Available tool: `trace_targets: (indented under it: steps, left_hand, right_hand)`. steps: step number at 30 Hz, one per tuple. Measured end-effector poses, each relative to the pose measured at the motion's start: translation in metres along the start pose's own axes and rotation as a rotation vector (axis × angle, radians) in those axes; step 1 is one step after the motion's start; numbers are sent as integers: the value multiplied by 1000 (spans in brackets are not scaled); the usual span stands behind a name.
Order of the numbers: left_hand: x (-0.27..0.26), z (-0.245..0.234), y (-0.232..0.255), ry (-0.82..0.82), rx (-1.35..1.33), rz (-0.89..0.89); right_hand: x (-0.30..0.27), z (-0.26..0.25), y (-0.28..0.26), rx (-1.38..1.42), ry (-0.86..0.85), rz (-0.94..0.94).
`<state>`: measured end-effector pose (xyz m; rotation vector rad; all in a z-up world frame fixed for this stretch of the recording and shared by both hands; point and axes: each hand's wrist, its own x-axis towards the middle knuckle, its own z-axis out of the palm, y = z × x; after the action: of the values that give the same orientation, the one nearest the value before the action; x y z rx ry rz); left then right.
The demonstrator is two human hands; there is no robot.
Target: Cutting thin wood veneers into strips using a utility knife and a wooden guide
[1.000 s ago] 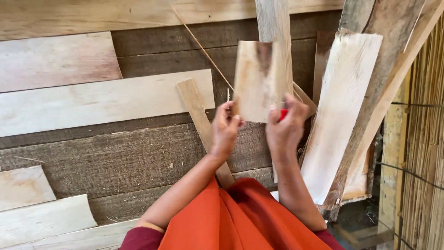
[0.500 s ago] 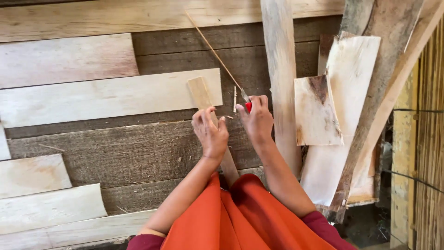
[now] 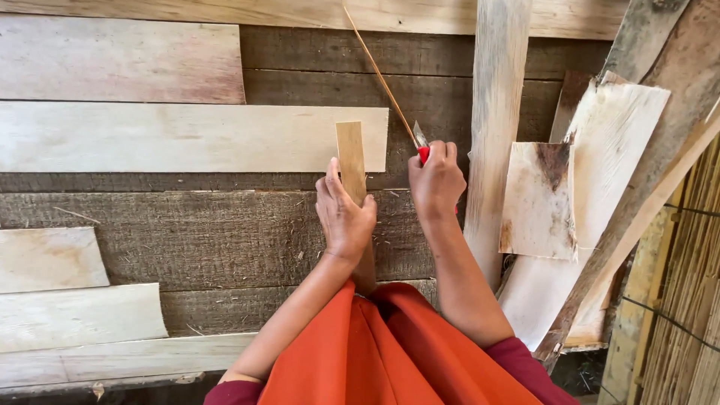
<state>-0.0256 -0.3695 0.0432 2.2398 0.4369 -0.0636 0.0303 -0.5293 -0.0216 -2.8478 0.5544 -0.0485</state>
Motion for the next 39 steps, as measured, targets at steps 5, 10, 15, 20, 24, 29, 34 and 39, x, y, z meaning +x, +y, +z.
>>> trace_targets:
  steps: [5, 10, 15, 20, 24, 29, 34, 39]
  left_hand:
    - [-11, 3, 6, -97, -113, 45]
    - [-18, 19, 14, -189, -182, 67]
    - [-40, 33, 41, -370, -258, 131]
    - [-60, 74, 35, -183, 33, 432]
    - [-78, 88, 52, -344, -184, 448]
    - [-80, 143, 34, -478, -546, -23]
    - [-69, 156, 44, -485, -538, -160]
    - [-68, 172, 42, -485, -695, -256]
  right_hand:
    - [9, -19, -9, -32, -213, -9]
    - [-2, -48, 5, 41, -308, 7]
    - [-23, -116, 58, 103, -279, 239]
    - [-46, -141, 144, -26, -95, 346]
    - [-69, -161, 154, -14, 81, 308]
    - [-91, -136, 135, 85, -166, 179]
    - [-89, -144, 126, 174, -429, 334]
    - [-91, -131, 152, 213, -261, 230]
